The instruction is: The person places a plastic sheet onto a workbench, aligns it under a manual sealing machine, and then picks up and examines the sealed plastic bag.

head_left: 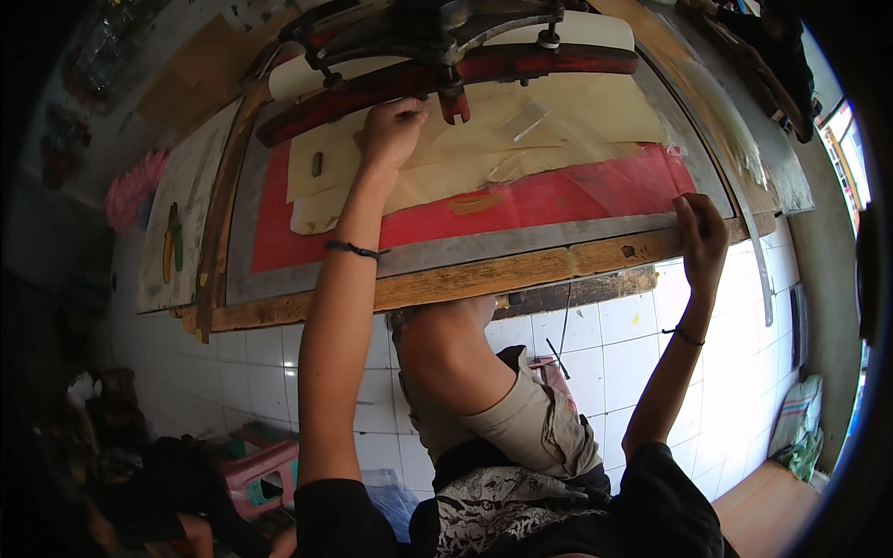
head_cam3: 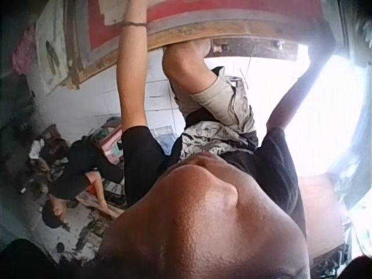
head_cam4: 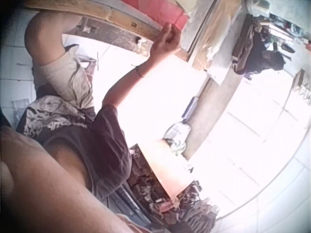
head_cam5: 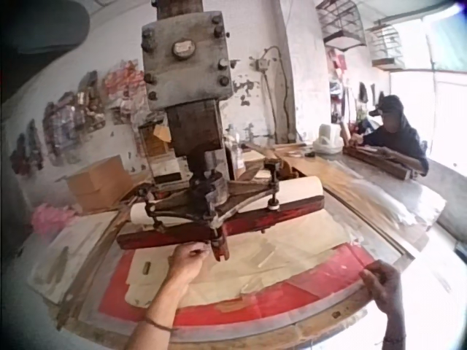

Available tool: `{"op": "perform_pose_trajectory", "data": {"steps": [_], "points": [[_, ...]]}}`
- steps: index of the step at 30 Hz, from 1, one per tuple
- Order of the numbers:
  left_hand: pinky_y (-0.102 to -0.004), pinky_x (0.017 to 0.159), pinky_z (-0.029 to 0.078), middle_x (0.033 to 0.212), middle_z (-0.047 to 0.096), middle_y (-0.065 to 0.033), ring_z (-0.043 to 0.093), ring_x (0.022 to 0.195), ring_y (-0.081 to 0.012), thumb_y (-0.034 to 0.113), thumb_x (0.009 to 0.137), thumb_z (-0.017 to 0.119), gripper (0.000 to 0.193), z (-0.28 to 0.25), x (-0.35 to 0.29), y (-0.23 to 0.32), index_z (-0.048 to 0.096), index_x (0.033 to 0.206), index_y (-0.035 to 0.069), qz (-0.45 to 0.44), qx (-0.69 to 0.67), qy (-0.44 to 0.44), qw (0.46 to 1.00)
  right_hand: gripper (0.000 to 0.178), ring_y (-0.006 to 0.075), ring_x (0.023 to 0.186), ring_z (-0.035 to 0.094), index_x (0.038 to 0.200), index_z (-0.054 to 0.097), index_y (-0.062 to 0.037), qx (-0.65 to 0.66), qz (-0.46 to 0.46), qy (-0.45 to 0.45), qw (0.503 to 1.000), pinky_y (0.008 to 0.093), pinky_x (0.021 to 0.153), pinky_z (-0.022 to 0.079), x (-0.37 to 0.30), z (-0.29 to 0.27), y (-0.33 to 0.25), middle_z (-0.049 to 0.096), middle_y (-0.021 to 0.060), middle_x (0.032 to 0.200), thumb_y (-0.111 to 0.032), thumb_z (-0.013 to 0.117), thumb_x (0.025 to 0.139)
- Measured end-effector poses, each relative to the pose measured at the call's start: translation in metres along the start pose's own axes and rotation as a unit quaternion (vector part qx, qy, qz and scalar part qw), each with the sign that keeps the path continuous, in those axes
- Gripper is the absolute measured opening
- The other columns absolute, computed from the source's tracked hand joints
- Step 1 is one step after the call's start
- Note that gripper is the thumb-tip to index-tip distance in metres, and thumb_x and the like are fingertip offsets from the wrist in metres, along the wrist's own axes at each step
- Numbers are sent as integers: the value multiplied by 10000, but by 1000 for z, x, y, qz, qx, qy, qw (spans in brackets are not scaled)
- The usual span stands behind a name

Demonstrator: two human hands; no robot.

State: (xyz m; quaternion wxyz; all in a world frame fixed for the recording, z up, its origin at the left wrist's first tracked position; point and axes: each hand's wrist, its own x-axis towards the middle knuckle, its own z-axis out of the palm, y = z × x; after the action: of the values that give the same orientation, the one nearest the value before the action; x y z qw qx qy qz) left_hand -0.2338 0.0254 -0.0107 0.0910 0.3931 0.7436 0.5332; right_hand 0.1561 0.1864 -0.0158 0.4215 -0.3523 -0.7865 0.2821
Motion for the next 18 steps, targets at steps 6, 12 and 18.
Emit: {"op": "perform_pose_trajectory", "data": {"steps": [6,12,18], "points": [[-229,539,290,704,441,52,374,586,-40,136,918,594,91,-23,-2,29,592,843,84,-179,-261,-110,942,275,84,637,522,953,680,13,21,17,-6,1000,244,595,400,-1,-1,-7,623,40,701,-261,664,930],[-226,476,200,667,340,56,260,515,-49,54,906,559,126,-10,-3,31,519,801,112,-232,-486,-132,832,236,69,638,505,941,677,12,25,0,-6,1000,241,585,391,-1,-1,-6,618,35,694,-223,664,931],[-235,483,218,665,357,34,283,519,-62,18,889,548,110,-8,-8,29,529,803,84,-249,-514,-88,816,229,71,635,507,927,679,11,42,-13,-8,999,246,590,391,-1,-2,-5,619,32,690,-218,670,926]]}}
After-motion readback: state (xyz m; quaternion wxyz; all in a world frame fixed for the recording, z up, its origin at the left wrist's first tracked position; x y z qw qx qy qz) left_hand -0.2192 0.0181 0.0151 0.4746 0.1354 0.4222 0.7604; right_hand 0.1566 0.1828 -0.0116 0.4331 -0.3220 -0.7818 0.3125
